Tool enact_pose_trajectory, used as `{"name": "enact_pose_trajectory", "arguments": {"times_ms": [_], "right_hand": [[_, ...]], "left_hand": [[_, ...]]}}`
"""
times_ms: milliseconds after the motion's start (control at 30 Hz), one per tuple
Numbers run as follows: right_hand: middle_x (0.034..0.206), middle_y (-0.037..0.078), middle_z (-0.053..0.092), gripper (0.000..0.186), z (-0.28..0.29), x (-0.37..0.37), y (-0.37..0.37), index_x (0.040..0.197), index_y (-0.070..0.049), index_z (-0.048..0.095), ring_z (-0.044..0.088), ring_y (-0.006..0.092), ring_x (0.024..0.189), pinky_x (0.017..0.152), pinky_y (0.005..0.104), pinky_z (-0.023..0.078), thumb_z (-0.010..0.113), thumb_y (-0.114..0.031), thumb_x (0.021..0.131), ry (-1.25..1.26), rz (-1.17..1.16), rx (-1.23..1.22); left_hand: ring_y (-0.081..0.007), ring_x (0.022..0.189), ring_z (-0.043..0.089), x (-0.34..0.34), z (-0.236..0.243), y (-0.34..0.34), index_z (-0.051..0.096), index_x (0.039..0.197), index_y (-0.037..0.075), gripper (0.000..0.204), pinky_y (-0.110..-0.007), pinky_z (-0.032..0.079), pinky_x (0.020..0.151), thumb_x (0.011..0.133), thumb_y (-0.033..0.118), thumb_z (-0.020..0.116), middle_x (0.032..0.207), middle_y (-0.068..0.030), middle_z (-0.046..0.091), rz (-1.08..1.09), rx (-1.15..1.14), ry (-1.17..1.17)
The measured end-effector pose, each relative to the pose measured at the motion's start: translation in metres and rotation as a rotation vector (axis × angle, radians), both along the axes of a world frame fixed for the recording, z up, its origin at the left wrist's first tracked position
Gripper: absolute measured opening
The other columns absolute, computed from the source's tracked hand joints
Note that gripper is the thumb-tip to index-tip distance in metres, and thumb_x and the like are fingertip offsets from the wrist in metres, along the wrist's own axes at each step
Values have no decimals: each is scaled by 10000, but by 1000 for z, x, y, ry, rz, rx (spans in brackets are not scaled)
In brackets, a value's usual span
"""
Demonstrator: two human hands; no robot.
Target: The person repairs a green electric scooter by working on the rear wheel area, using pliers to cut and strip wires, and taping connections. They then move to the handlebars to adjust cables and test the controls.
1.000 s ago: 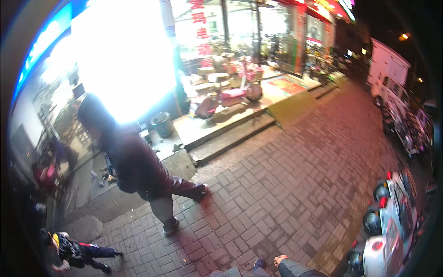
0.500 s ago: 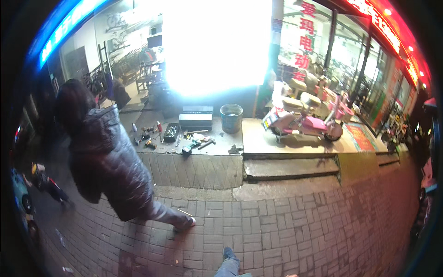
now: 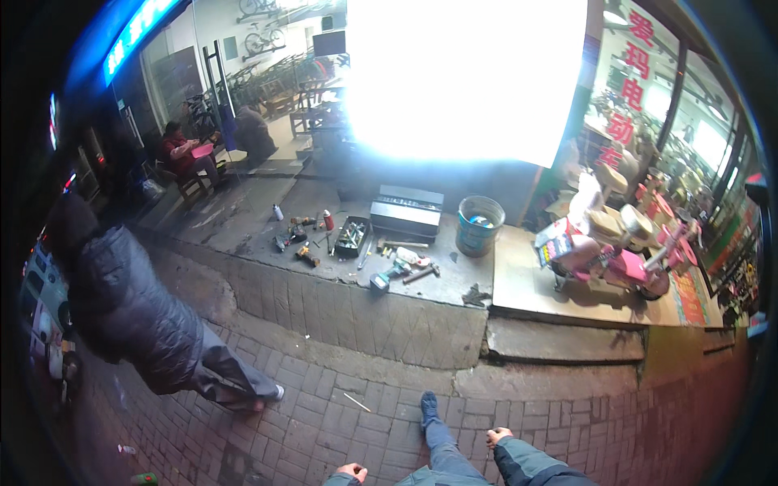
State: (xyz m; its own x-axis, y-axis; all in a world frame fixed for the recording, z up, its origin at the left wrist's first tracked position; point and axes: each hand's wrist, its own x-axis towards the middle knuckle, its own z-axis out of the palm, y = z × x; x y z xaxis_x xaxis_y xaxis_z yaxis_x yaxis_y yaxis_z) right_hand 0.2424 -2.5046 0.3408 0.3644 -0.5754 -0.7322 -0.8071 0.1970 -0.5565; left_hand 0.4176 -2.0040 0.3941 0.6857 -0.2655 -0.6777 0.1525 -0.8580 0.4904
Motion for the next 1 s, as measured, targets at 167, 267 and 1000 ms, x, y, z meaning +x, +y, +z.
{"name": "enact_pose_trajectory", "arguments": {"times_ms": [167,267,1000], "right_hand": [[854,193,720,275,-38,187,-33,1110,49,642,704,265,668,552,361,558,665,-160,931,6,-46,117],[874,175,727,291,-54,265,-55,1029,4,711,700,267,701,624,414,560,739,-246,884,358,324,-108],[1000,172,756,396,0,953,-49,1069,-85,759,740,304,932,863,399,583,736,-367,791,170,608,-509]], "left_hand": [[-267,833,719,97,-27,-40,752,1010,25,379,-419,567,796,822,354,765,867,-144,751,105,53,89],[-265,815,714,159,-10,-65,750,989,19,359,-420,565,784,821,337,760,854,-143,749,213,57,85],[-342,810,726,725,-36,123,742,867,27,276,-451,570,803,817,298,744,855,-184,742,582,151,-78]]}}
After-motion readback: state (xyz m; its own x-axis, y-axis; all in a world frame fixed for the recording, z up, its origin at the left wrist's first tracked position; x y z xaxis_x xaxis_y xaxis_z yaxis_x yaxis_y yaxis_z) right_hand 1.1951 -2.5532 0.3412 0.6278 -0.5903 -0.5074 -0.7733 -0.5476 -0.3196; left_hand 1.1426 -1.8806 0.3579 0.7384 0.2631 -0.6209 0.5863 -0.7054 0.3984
